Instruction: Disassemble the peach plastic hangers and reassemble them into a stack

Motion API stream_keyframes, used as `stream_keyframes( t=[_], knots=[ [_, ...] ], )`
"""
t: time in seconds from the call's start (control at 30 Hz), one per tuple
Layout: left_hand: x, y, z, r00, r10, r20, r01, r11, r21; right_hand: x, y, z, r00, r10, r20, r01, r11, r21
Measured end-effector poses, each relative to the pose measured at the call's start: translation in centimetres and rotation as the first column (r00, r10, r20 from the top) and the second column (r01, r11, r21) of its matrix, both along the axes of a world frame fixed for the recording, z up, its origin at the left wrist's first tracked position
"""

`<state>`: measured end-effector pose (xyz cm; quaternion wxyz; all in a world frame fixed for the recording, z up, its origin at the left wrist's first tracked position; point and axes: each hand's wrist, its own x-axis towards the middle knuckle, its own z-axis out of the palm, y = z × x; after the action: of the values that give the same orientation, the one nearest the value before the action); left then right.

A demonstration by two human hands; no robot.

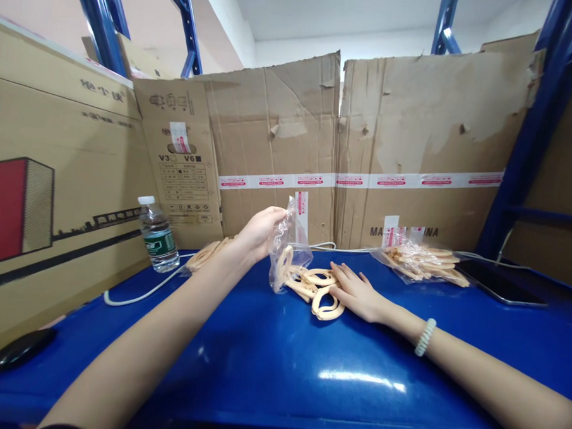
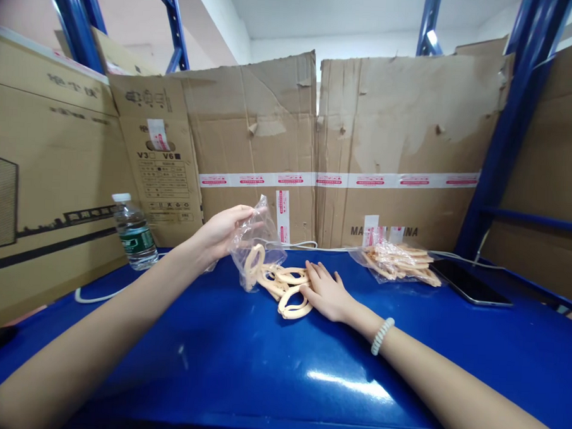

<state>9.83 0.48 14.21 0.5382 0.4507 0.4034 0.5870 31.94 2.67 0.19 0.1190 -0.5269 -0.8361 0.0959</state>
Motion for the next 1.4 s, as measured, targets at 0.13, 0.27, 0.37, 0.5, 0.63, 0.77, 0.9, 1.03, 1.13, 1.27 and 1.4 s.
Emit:
stream_keyframes(
  t=[0.13, 0.27, 0.37, 0.5, 0.63, 0.77, 0.9, 1.03, 1.13, 1.27, 1.4],
  knots=[
    [-0.4, -0.1, 0.0, 1.0, 0.018, -0.006, -0.018, 1.0, -0.012, -0.1, -0.1, -0.2, 1.0, 0.006, 0.013, -0.006, 1.0, 0.012],
    [-1.0, -0.4, 0.3, 1.0, 0.027, 0.001, -0.027, 1.0, 0.0, 0.0, -0.1, -0.2, 1.0, 0.006, 0.016, -0.006, 1.0, 0.018],
    [-1.7, -0.5, 0.7, 1.0, 0.031, 0.004, -0.031, 1.0, 0.005, -0.1, -0.1, -0.2, 1.0, 0.005, 0.017, -0.005, 1.0, 0.02],
    [-2.9, -0.6, 1.4, 0.999, 0.043, 0.007, -0.043, 0.998, 0.034, -0.1, 0.0, -0.3, 1.0, 0.003, 0.022, -0.004, 1.0, 0.031],
    [-4.8, -0.4, 1.9, 0.996, 0.087, -0.008, -0.086, 0.993, 0.077, -0.1, 0.1, -0.5, 1.0, -0.001, 0.028, 0.0, 0.999, 0.037],
    [-8.2, 1.5, 1.8, 0.97, 0.222, -0.098, -0.211, 0.971, 0.11, -0.1, 0.1, -0.5, 0.999, -0.008, 0.032, 0.006, 0.999, 0.044],
    [-13.6, 4.4, 0.5, 0.839, 0.472, -0.272, -0.464, 0.88, 0.098, -0.2, 0.1, -0.6, 0.999, -0.008, 0.039, 0.006, 0.999, 0.047],
    [-18.6, 5.9, -2.1, 0.647, 0.609, -0.46, -0.655, 0.752, 0.075, -0.3, 0.1, -0.6, 0.999, -0.01, 0.041, 0.008, 0.999, 0.053],
    [-20.7, 6.4, -3.9, 0.509, 0.666, -0.545, -0.75, 0.654, 0.099, -0.4, 0.1, -0.6, 0.999, -0.023, 0.038, 0.02, 0.998, 0.063],
    [-20.5, 6.7, -5.0, 0.383, 0.734, -0.561, -0.811, 0.558, 0.176, -0.5, -0.1, -0.6, 0.998, -0.039, 0.043, 0.035, 0.996, 0.086],
    [-18.2, 6.3, -4.6, 0.363, 0.82, -0.442, -0.789, 0.523, 0.322, -0.7, -0.4, -0.5, 0.999, -0.025, 0.041, 0.02, 0.994, 0.105]
  ],
)
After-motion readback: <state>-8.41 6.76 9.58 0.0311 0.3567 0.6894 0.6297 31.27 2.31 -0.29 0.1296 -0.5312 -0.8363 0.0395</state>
